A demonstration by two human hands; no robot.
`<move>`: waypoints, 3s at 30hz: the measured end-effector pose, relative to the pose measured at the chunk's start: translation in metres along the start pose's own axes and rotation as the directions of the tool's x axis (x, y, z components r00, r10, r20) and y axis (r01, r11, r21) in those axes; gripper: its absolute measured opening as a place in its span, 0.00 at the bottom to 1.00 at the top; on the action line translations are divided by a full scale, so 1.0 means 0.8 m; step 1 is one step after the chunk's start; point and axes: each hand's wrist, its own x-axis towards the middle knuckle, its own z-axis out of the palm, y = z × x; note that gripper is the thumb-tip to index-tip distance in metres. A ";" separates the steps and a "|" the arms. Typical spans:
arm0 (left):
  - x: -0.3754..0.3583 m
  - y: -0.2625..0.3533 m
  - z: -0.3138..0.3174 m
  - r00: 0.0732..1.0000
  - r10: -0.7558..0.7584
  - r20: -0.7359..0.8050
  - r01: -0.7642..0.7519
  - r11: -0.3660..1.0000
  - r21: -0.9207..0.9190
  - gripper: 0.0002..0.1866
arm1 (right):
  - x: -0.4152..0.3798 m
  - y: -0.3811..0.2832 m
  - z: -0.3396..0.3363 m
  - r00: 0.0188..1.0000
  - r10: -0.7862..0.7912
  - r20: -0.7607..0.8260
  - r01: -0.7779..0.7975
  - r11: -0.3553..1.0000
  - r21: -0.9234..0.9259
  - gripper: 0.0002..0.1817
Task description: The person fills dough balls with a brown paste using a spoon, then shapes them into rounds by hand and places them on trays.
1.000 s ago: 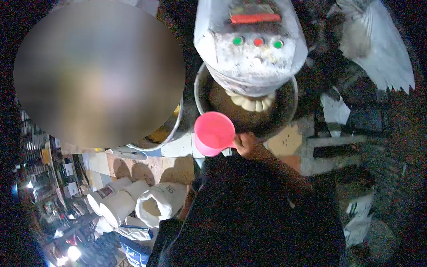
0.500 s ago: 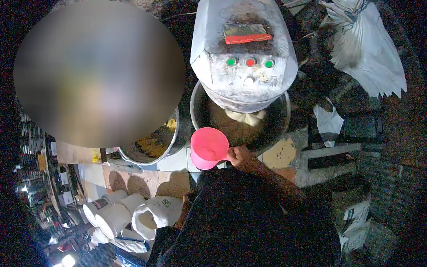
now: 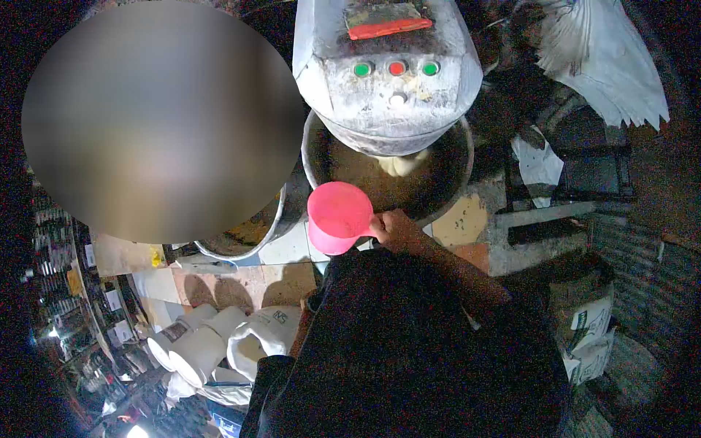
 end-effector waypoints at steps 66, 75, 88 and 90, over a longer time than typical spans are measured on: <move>-0.028 0.019 -0.029 0.826 -0.433 0.361 0.059 -0.570 -0.820 0.15 | 0.003 0.024 0.026 0.989 -0.146 0.036 0.147 0.988 -0.047 0.10; -0.034 0.013 -0.011 0.832 -0.440 0.338 0.129 -0.440 -0.889 0.15 | 0.003 -0.006 0.007 0.982 0.132 0.136 -0.160 0.963 0.215 0.15; -0.038 0.010 -0.008 0.842 -0.431 0.323 0.174 -0.350 -0.920 0.15 | 0.008 -0.006 0.007 0.995 -0.009 0.096 -0.004 0.991 0.132 0.11; -0.038 0.011 -0.008 0.845 -0.430 0.319 0.177 -0.338 -0.924 0.15 | 0.008 0.001 0.010 0.992 -0.001 0.129 -0.017 0.991 0.135 0.10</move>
